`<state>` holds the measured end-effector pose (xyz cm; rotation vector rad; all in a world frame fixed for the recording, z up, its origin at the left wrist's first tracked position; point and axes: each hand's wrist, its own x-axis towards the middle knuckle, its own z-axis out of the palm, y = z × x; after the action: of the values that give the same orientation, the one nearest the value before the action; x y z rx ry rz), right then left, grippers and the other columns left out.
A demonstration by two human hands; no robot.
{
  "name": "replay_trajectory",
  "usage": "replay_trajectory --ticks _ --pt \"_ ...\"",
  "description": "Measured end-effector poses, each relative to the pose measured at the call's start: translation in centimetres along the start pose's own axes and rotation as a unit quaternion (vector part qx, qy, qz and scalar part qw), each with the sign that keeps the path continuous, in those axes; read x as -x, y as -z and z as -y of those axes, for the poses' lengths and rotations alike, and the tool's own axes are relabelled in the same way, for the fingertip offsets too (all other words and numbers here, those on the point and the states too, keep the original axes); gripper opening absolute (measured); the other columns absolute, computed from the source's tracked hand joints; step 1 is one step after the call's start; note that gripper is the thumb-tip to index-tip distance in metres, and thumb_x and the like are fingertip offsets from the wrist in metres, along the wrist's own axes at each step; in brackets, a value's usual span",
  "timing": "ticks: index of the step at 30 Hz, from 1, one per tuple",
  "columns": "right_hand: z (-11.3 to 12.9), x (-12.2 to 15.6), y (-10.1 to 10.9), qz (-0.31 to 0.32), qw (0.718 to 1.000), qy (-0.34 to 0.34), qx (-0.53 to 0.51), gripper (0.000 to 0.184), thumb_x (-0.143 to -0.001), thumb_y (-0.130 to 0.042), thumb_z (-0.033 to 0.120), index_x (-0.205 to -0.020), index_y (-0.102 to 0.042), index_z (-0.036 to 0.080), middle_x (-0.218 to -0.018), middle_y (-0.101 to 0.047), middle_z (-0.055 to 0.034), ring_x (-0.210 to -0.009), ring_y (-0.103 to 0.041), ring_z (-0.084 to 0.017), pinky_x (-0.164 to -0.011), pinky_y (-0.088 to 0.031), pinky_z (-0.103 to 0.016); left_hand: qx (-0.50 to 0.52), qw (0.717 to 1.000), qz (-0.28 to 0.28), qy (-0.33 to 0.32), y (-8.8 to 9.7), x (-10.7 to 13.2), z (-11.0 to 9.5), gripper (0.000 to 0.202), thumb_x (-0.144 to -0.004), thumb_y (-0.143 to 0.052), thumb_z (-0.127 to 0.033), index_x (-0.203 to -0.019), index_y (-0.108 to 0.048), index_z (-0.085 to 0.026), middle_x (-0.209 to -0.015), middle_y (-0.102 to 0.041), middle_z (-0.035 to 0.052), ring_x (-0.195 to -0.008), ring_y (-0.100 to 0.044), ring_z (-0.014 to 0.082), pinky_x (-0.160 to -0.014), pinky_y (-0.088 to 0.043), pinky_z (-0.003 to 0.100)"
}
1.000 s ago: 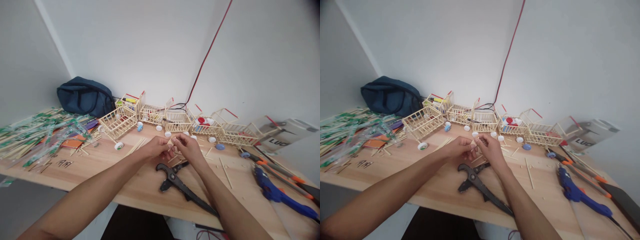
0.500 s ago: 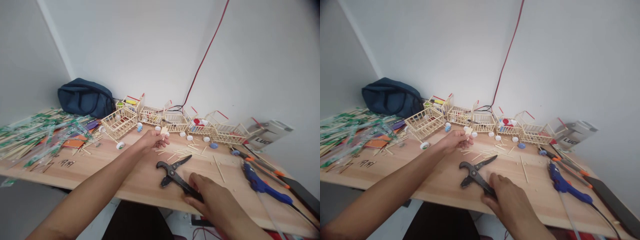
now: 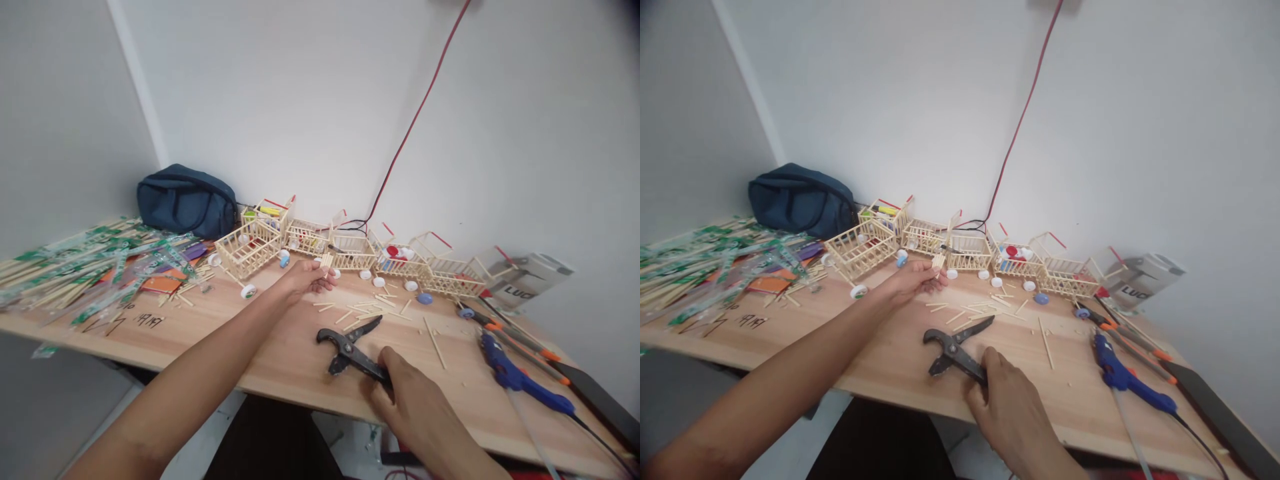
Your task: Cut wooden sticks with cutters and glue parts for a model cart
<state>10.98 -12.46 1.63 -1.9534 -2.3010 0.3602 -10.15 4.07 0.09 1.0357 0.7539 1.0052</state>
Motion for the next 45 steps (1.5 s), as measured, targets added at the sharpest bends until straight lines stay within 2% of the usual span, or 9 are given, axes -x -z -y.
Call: replay_trajectory --ticks 3,9,13,18,22,25,27,36,45 --pt "-0.8 0.1 0.6 -0.023 0.998 -0.020 -0.051 0.015 -0.084 -0.046 0.040 -0.082 -0.044 0.025 -0.064 -0.062 -0.0003 -0.058 -0.059 -0.022 -0.055 -0.037 -0.029 0.011 1.000 0.016 -0.012 0.1 -0.1 0.1 0.035 -0.070 -0.077 -0.038 -0.084 -0.067 -0.008 -0.076 -0.072 0.0104 -0.061 -0.064 0.0103 -0.057 -0.045 0.019" --pt "-2.8 -0.2 3.7 -0.205 0.952 -0.060 -0.218 0.032 -0.076 -0.058 0.054 -0.087 -0.062 0.024 -0.061 -0.057 -0.0005 -0.054 -0.053 -0.018 -0.051 -0.038 -0.028 0.042 0.997 0.040 -0.044 -1.2 0.3 0.6 0.045 -0.064 -0.080 -0.044 -0.086 -0.065 -0.007 -0.076 -0.071 0.0097 -0.076 -0.067 0.0147 -0.077 -0.049 0.026" --pt "-1.1 -0.9 4.3 -0.156 0.849 -0.093 -0.497 0.054 -0.076 -0.065 0.054 -0.115 -0.061 0.017 -0.050 -0.029 0.0088 -0.041 -0.027 -0.008 -0.041 -0.019 -0.021 0.088 0.994 0.061 -0.037 -3.1 1.1 1.0 0.043 -0.066 -0.078 -0.044 -0.085 -0.062 -0.009 -0.076 -0.071 0.0085 -0.079 -0.068 0.0170 -0.081 -0.050 0.029" --pt "1.9 -3.0 2.5 -0.101 0.745 -0.049 -0.657 0.058 -0.076 -0.071 0.045 -0.123 -0.058 0.014 -0.054 -0.025 0.0101 -0.045 -0.022 -0.005 -0.041 -0.017 -0.019 0.117 0.991 0.066 0.019 -4.5 2.1 0.9 0.029 -0.075 -0.073 -0.035 -0.083 -0.061 -0.010 -0.074 -0.068 0.0064 -0.067 -0.066 0.0131 -0.063 -0.049 0.022" --pt "2.9 -4.9 1.0 -0.115 0.775 -0.029 -0.621 0.046 -0.076 -0.071 0.046 -0.112 -0.065 0.018 -0.066 -0.052 0.0017 -0.052 -0.041 -0.009 -0.043 -0.030 -0.021 0.130 0.991 0.010 0.037 -4.2 2.1 0.6 0.020 -0.078 -0.070 -0.025 -0.074 -0.061 -0.008 -0.060 -0.060 0.0020 -0.053 -0.054 0.0056 -0.054 -0.040 0.017" --pt "3.6 -5.9 0.4 -0.161 0.820 0.005 -0.549 0.044 -0.075 -0.070 0.045 -0.111 -0.066 0.019 -0.100 -0.067 -0.0073 -0.083 -0.059 -0.019 -0.071 -0.048 -0.031 0.136 0.990 -0.020 0.040 -4.0 1.8 0.8 0.017 -0.078 -0.068 -0.020 -0.070 -0.061 -0.007 -0.058 -0.058 0.0016 -0.051 -0.050 0.0044 -0.052 -0.035 0.016" --pt "4.1 -6.4 0.1 -0.188 0.829 0.031 -0.526 0.048 -0.076 -0.069 0.044 -0.118 -0.061 0.021 -0.114 -0.065 -0.0088 -0.104 -0.058 -0.024 -0.089 -0.046 -0.038 0.135 0.990 -0.022 0.044 -4.2 1.6 1.2 0.017 -0.077 -0.067 -0.021 -0.071 -0.062 -0.006 -0.057 -0.058 0.0016 -0.049 -0.049 0.0046 -0.051 -0.034 0.017" --pt "4.4 -7.2 -1.2 -0.166 0.791 0.059 -0.586 0.039 -0.083 -0.062 0.046 -0.116 -0.064 0.025 -0.116 -0.067 -0.0049 -0.117 -0.056 -0.025 -0.102 -0.042 -0.041 0.114 0.993 0.007 0.019 -4.2 0.9 3.1 0.040 -0.059 -0.080 -0.042 -0.072 -0.062 -0.009 -0.059 -0.061 0.0006 -0.054 -0.054 0.0085 -0.060 -0.043 0.023" --pt "0.0 -6.7 -0.2 -0.083 0.721 0.103 -0.681 0.046 -0.084 -0.058 0.053 -0.122 -0.059 0.027 -0.118 -0.066 -0.0080 -0.120 -0.054 -0.029 -0.100 -0.043 -0.049 0.001 0.998 0.055 0.005 -3.6 1.4 0.7 0.034 -0.069 -0.073 -0.040 -0.079 -0.064 -0.008 -0.066 -0.065 0.0042 -0.053 -0.056 0.0079 -0.055 -0.041 0.020"
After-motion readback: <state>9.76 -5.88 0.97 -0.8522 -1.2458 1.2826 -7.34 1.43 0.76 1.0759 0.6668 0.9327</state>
